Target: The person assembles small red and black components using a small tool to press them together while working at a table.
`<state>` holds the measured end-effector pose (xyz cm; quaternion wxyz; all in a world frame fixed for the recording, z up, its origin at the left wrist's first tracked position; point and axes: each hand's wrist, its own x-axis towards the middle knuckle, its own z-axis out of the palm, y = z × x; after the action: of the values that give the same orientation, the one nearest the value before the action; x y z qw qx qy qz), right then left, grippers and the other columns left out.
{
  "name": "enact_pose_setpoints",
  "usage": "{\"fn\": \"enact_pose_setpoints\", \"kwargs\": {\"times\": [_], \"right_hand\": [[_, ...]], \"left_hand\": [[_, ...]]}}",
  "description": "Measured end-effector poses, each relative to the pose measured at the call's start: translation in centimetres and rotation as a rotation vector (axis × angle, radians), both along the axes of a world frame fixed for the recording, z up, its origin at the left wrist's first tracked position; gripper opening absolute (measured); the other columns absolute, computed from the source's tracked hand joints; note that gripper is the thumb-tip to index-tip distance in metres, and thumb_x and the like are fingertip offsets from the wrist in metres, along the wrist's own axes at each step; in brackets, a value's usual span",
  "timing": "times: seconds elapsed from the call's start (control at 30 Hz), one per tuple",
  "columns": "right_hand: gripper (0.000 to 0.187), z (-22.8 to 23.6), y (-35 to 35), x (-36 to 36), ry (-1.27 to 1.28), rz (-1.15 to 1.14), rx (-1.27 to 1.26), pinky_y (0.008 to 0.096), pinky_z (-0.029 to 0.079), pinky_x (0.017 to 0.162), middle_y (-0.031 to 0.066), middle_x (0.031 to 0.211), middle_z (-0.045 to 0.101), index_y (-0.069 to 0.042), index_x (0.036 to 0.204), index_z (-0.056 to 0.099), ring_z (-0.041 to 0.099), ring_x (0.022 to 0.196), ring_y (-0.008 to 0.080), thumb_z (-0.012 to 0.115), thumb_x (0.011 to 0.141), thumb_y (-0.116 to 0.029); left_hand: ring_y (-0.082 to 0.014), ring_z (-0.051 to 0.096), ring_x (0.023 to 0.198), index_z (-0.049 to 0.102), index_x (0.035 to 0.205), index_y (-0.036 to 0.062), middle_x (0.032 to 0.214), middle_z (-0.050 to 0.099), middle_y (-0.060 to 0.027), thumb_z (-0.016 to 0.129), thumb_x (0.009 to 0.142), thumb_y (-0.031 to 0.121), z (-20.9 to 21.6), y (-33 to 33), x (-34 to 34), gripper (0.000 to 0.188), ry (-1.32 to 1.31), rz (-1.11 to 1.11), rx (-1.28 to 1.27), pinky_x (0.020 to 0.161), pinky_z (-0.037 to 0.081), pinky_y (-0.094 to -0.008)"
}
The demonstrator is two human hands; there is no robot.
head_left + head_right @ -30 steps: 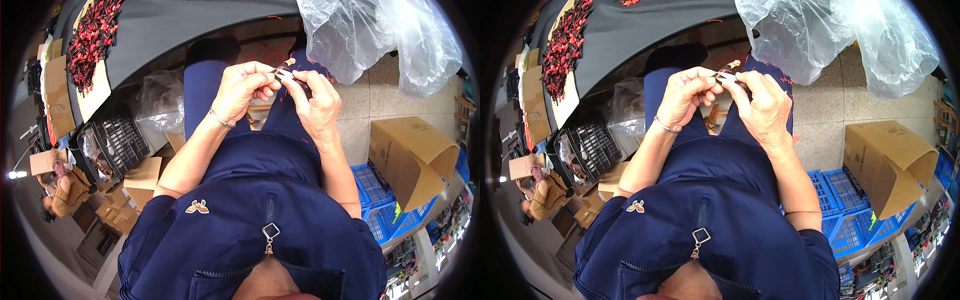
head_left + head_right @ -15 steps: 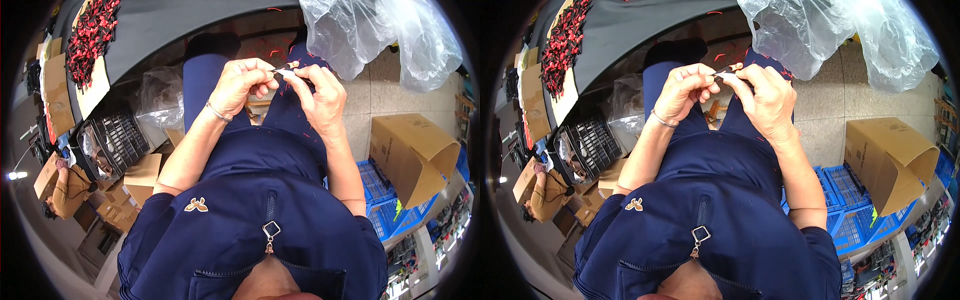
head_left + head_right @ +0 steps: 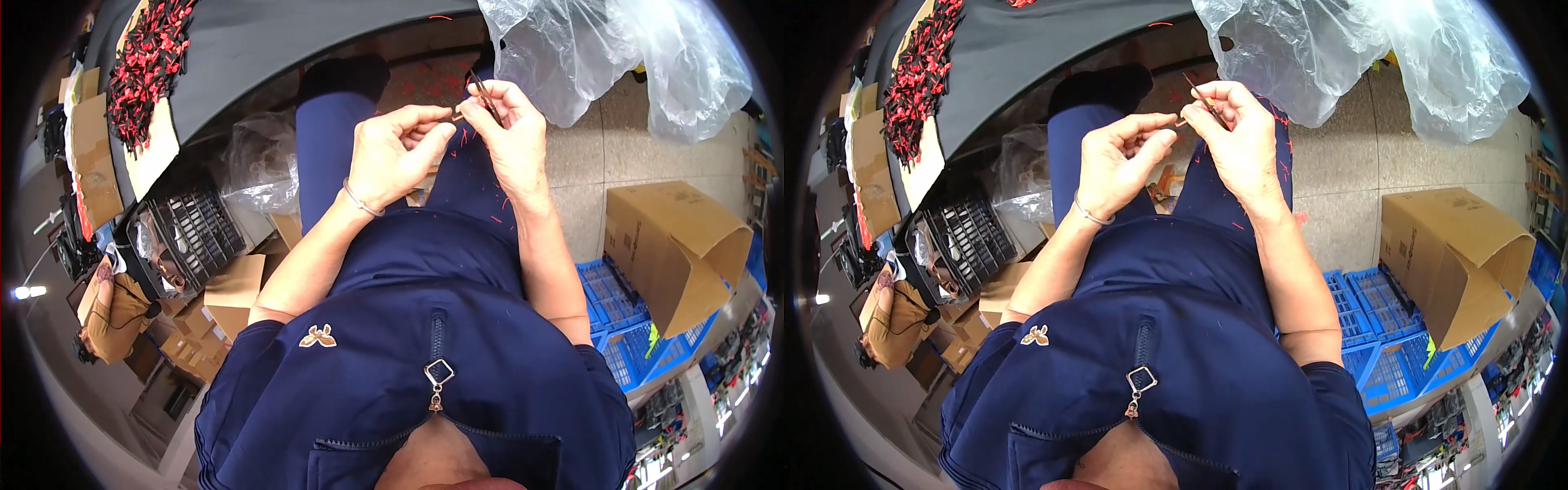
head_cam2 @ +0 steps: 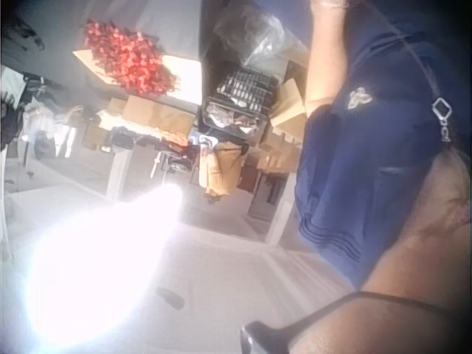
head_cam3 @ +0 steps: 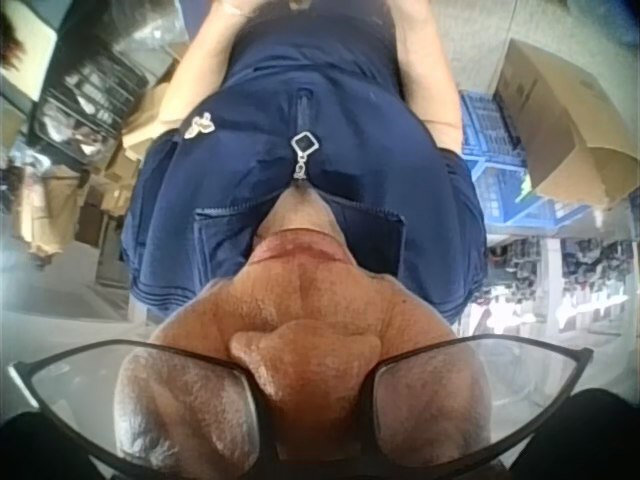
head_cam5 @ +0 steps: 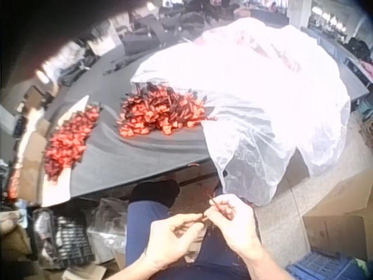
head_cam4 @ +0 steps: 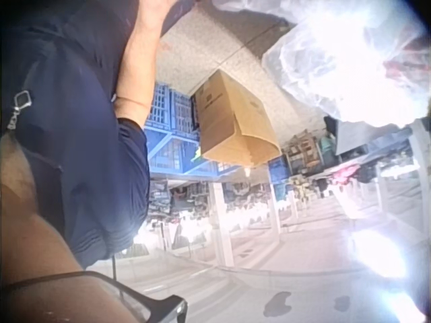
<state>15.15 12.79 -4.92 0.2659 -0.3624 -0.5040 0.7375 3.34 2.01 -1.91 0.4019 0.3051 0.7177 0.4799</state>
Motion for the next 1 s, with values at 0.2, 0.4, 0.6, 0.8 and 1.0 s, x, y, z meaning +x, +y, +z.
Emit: {"fn": "enact_pose_setpoints", "kwargs": {"times": [0.2, 0.4, 0.6, 0.8, 1.0], "right_hand": [[0.026, -0.2, -0.2, -0.1, 0.042, -0.028, 0.089, 0.0215, 0.050, 0.078, 0.0058, 0.093, 0.064, 0.001, 0.105, 0.058, 0.060, 0.086, 0.0093, 0.068, 0.081, 0.000], [0.030, 0.2, -0.3, -0.2, -0.022, -0.006, 0.137, 0.0243, 0.050, 0.077, 0.0067, 0.093, 0.064, -0.001, 0.106, 0.058, 0.061, 0.085, 0.0109, 0.072, 0.080, -0.007], [0.025, 1.3, -1.3, 0.9, -0.222, -0.107, 0.310, 0.0263, 0.049, 0.070, 0.0064, 0.087, 0.067, -0.004, 0.098, 0.062, 0.062, 0.079, 0.0122, 0.074, 0.078, -0.014], [0.014, 1.3, -2.0, 1.2, -0.433, -0.040, 0.809, 0.0227, 0.047, 0.067, 0.0042, 0.079, 0.064, 0.001, 0.088, 0.063, 0.059, 0.072, 0.0090, 0.072, 0.080, -0.007], [0.013, 0.8, -2.0, 1.1, -0.362, -0.104, 0.575, 0.0236, 0.046, 0.061, 0.0060, 0.076, 0.065, 0.000, 0.084, 0.064, 0.059, 0.066, 0.0107, 0.073, 0.078, -0.007]], "left_hand": [[-0.0113, 0.064, 0.070, 0.063, 0.105, -0.0011, 0.087, 0.069, -0.0122, 0.064, 0.086, 0.013, -0.6, -0.1, -1.5, 0.023, -0.648, 0.056, -0.025, 0.064, 0.053, -0.0219], [-0.0117, 0.065, 0.068, 0.064, 0.100, -0.0008, 0.083, 0.069, -0.0116, 0.060, 0.087, 0.013, -1.6, -0.2, -1.5, 0.019, -0.709, 0.072, -0.028, 0.062, 0.053, -0.0213], [-0.0119, 0.063, 0.070, 0.063, 0.097, -0.0019, 0.085, 0.067, -0.0101, 0.059, 0.087, 0.010, -1.3, 0.0, -1.0, 0.016, -0.832, 0.197, 0.105, 0.066, 0.052, -0.0229], [-0.0112, 0.062, 0.071, 0.064, 0.097, -0.0026, 0.085, 0.067, -0.0085, 0.058, 0.087, 0.009, -0.9, 0.3, -0.4, 0.016, -0.706, 0.201, 0.142, 0.067, 0.051, -0.0229], [-0.0091, 0.060, 0.067, 0.065, 0.094, -0.0020, 0.083, 0.067, -0.0074, 0.059, 0.086, 0.008, -1.1, 0.4, -0.5, 0.013, -0.666, 0.209, 0.086, 0.064, 0.050, -0.0212]]}}
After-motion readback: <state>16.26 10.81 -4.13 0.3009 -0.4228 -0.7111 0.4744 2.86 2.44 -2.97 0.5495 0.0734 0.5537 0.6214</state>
